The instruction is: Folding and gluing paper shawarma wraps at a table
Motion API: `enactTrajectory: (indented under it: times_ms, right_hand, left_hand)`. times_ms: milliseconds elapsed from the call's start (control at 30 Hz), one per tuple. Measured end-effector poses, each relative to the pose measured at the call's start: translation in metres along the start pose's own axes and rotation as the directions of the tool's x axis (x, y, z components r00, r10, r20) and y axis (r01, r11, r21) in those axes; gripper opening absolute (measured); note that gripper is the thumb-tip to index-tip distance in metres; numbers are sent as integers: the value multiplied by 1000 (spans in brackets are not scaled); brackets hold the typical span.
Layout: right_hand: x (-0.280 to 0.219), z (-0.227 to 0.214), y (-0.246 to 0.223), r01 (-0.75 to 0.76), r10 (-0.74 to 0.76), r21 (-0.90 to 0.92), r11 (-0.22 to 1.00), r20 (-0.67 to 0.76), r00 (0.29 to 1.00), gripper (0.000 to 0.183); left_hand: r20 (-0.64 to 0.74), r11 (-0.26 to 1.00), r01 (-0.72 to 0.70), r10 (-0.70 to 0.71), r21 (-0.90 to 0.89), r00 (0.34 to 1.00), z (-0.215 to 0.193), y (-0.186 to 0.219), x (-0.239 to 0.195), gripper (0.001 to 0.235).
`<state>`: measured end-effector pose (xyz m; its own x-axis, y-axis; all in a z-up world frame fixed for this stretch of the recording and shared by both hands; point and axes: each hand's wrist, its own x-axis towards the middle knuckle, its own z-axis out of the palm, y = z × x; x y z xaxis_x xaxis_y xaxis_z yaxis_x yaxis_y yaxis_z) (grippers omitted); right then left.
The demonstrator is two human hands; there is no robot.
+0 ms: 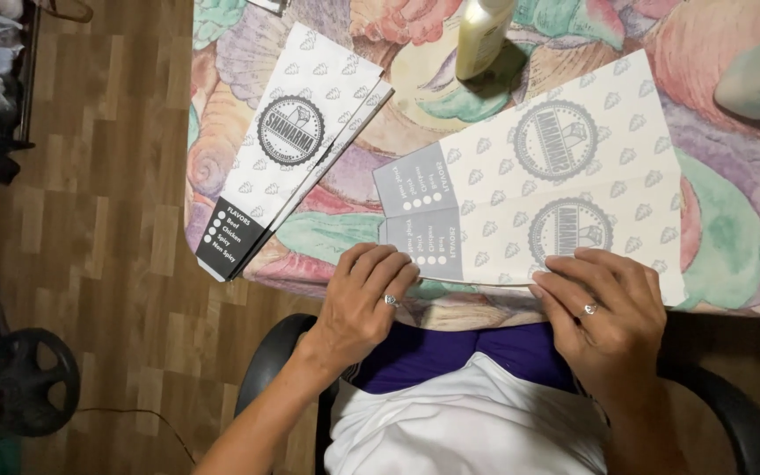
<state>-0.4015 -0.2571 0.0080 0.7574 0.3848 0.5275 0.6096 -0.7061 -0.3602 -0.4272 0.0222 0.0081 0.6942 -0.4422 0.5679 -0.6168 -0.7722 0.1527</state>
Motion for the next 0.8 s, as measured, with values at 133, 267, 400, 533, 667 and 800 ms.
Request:
enactTrajectory:
  times_ms: [133,267,400,533,667,800]
  right_hand:
    - [12,-2,-16,-6,8,-40,999,43,999,9]
    - [22,8,-31,56,-60,47,997,85,995,12]
    - [27,24,-41,108,-113,84,991,50,992,13]
    - [28,28,-42,125,-127,78,989,33,991,9]
    - [26,31,-41,128,-129,71,989,1,992,10]
    - [25,34,-39,126,-125,72,989,-16,992,8]
  left_hand:
    - [-19,997,29,-31,-76,999,1,0,-1,7]
    - [-17,996,43,-44,-82,999,0,1,1,7]
    - [-27,995,47,-49,-89,998,-1,1,4,9]
    - [0,997,34,-35,-66,999,-5,-3,5,4]
    - [18,990,68,-66,-127,998,-14,-12,2,10]
    - [21,979,89,-86,-183,996,-19,-21,2,6]
